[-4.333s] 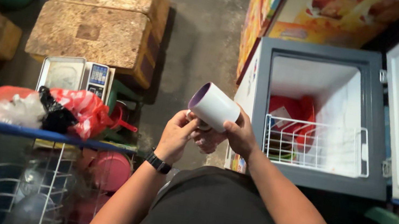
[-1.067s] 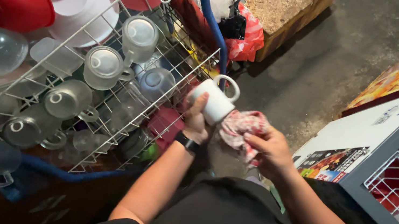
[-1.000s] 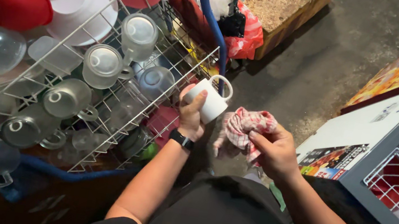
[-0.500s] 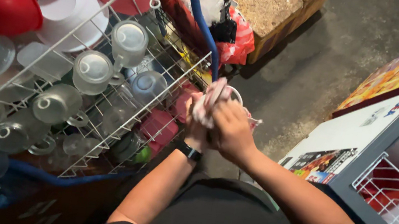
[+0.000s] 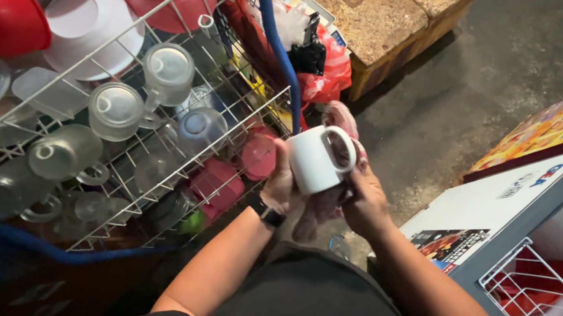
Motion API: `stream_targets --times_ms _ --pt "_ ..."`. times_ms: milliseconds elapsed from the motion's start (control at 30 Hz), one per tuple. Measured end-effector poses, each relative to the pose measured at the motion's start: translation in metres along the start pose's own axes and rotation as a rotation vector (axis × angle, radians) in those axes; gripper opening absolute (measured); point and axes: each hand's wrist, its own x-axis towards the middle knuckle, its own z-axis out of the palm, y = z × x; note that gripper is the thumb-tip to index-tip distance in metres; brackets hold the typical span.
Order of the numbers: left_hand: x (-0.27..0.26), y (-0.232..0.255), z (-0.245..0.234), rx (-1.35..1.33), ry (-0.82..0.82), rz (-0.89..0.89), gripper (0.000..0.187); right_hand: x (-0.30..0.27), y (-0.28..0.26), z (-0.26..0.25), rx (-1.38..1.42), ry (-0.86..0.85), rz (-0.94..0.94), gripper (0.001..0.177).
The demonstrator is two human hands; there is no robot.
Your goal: The person retrieves various plastic cups and plates from a freezer, wipes each item dry with a cloth, and places them on a dish rack. The sequence includes handling white, blue, orange, red, and brown items one at a time.
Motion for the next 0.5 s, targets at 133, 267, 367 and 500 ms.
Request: stream_targets --times_ms 133,267,367,500 --pt "0.008 -0.005 0.006 0.073 0.196 -0.066 0.092 0.002 -0.005 0.005 -0.418 0.037 0.06 0.051" --pt "0.009 -0.012 -0.006 0.128 0.063 0.051 0.087 -0.002 -0.018 0.025 -1.351 -0.438 -0.872 0.034" --pt "0.008 -0.018 -0.012 0.153 -0.008 0.116 0.083 0.007 -0.024 0.047 -1.143 -0.267 -0.518 0.043" --pt "0.005 -0.023 -0.001 0.373 0.031 0.208 0.088 0.039 -0.04 0.059 -0.377 -0.161 -0.127 0.047"
